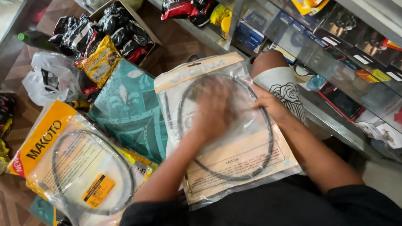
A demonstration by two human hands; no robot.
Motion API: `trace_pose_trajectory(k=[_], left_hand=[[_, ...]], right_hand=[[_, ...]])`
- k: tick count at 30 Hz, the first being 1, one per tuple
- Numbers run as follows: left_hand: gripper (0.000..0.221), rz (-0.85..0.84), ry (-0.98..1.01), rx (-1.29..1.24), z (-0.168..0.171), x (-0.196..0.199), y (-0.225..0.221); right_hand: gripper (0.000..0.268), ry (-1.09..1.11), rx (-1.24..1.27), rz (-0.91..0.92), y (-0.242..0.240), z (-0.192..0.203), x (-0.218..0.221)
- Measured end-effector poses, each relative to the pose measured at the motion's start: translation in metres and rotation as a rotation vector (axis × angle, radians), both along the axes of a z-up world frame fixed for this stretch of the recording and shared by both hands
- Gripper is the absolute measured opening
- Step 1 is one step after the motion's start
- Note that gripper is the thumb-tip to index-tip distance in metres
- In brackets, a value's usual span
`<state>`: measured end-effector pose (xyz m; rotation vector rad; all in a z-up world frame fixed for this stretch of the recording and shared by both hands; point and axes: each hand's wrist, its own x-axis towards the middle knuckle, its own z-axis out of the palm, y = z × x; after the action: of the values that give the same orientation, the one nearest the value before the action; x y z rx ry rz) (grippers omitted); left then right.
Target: The person is wiping down plastic-wrapped motorcycle cables with a cloth.
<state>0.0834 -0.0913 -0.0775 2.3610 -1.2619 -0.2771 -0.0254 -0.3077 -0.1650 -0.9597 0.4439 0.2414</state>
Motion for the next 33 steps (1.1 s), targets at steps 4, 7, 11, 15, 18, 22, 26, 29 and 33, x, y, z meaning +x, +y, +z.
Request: trace_pose_trajectory(k=[4,7,11,15,18,22,26,29,33], left_hand=[[0.083,-0.539,-0.038,0.187,0.065,-0.067,0.000],[0.079,-0.587,0.185,0.094,0.050,-0.082,0.012],[0.064,-0.381,-0.194,0.425,0.084,-0.023,-0.017],[0.078,-0.068,-0.037,0.028,0.003,0.017,-0.045],[0.072,0.129,0.063,-0.096,0.006,0.019,-0.068],[0.077,-0.111,-0.041,0.097,0.034,-0.042,-0.061],[0.072,-0.561,0.181,0.039,0.073,-0.111,-0.008],[0.058,-0.618,0.329,-0.148,0.063,-0.104,0.023],[0.042,-0.503,0.214,0.377,0.075,-0.054,0.043]], right_hand=[[0.070,0.005,0.312,-0.236,-0.002,-0.013,-0.007],[0.053,0.033,0.519,-0.177,-0.002,-0.020,-0.012],[0.049,0.051,0.449,-0.117,0.009,0.032,0.000],[0.045,-0.039,0.388,-0.146,0.006,-0.009,-0.003],[0.051,0.038,0.237,-0.207,-0.006,-0.053,-0.012],[0.063,-0.101,0.822,-0.194,-0.014,-0.025,-0.018],[0.073,-0.231,0.996,-0.026,0.010,0.122,0.017],[0.070,-0.016,0.482,0.041,0.006,0.073,0.005],[0.072,-0.062,0.320,-0.033,0.001,0.019,-0.004]])
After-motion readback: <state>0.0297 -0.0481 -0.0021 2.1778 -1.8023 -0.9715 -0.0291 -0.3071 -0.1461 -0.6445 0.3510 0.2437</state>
